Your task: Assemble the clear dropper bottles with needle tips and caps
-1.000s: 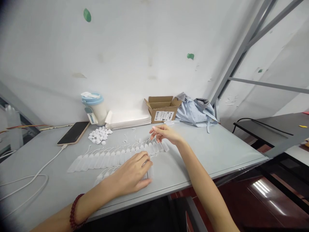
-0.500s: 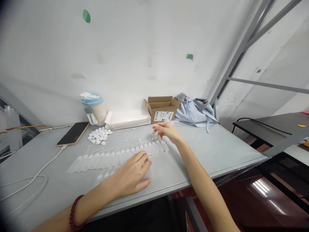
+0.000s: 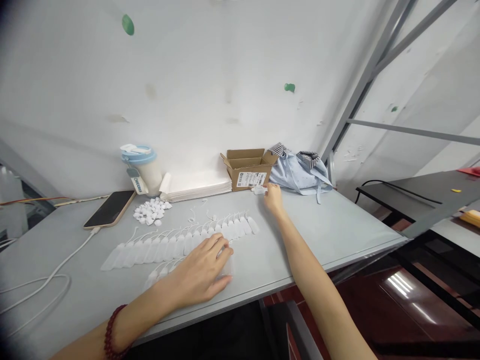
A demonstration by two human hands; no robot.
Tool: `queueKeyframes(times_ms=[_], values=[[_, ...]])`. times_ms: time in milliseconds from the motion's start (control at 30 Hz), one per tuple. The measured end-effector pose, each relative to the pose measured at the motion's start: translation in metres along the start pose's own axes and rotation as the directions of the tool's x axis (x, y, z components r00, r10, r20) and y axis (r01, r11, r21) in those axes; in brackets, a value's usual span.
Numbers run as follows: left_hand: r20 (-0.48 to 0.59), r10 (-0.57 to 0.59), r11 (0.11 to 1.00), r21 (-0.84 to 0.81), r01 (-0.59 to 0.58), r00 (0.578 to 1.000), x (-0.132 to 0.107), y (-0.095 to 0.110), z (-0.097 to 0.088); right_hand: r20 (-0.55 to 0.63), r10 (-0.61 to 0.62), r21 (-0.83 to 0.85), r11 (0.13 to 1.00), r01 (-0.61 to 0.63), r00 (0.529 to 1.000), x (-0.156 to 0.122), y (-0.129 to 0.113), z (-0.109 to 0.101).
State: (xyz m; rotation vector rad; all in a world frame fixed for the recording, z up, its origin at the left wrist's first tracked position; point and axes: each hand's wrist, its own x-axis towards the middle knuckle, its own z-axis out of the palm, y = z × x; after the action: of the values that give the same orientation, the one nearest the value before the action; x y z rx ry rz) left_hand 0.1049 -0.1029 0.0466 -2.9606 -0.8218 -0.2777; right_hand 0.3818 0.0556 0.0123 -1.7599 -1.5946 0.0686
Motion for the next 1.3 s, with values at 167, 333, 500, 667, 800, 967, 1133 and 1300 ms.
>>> queueKeyframes(times_ms=[167,333,500,667,800,967,1133,1300], values=[[-0.055,0.0,0.999,-0.055,-0.003,0.999,-0.001,-0.003,-0.001,0.073,-0.074,-0.14,0.987,0.083,0.995,0.0,0.007,0.006],[-0.151,-0.06,0.987,-0.157,0.036,0.987,-0.001,-0.014,-0.01,0.153,-0.104,-0.244,0.96,0.14,0.983,-0.004,0.005,0.008],[-0.287,-0.292,0.939,-0.266,0.217,0.912,-0.008,-0.042,-0.019,0.21,-0.085,-0.304,0.941,0.147,0.974,-0.005,0.001,0.006],[-0.138,-0.556,0.819,-0.257,0.512,0.82,-0.015,-0.103,-0.028,0.24,-0.06,-0.321,0.937,0.138,0.969,-0.004,0.002,0.005],[-0.008,-0.542,0.815,-0.249,0.524,0.84,-0.002,-0.139,-0.032,0.219,-0.051,-0.266,0.958,0.11,0.974,-0.003,0.003,0.008],[0.101,-0.428,0.84,-0.322,0.437,0.898,0.038,-0.129,-0.018,0.102,-0.072,-0.142,0.986,0.086,0.992,-0.001,0.001,0.006],[0.16,-0.459,0.789,-0.378,0.484,0.874,0.068,-0.112,0.003,-0.008,-0.115,0.016,0.993,0.115,0.993,-0.001,-0.007,-0.002],[0.109,-0.497,0.741,-0.464,0.486,0.861,0.071,-0.11,0.004,-0.072,-0.094,0.238,0.965,0.109,0.993,-0.006,-0.02,-0.003]])
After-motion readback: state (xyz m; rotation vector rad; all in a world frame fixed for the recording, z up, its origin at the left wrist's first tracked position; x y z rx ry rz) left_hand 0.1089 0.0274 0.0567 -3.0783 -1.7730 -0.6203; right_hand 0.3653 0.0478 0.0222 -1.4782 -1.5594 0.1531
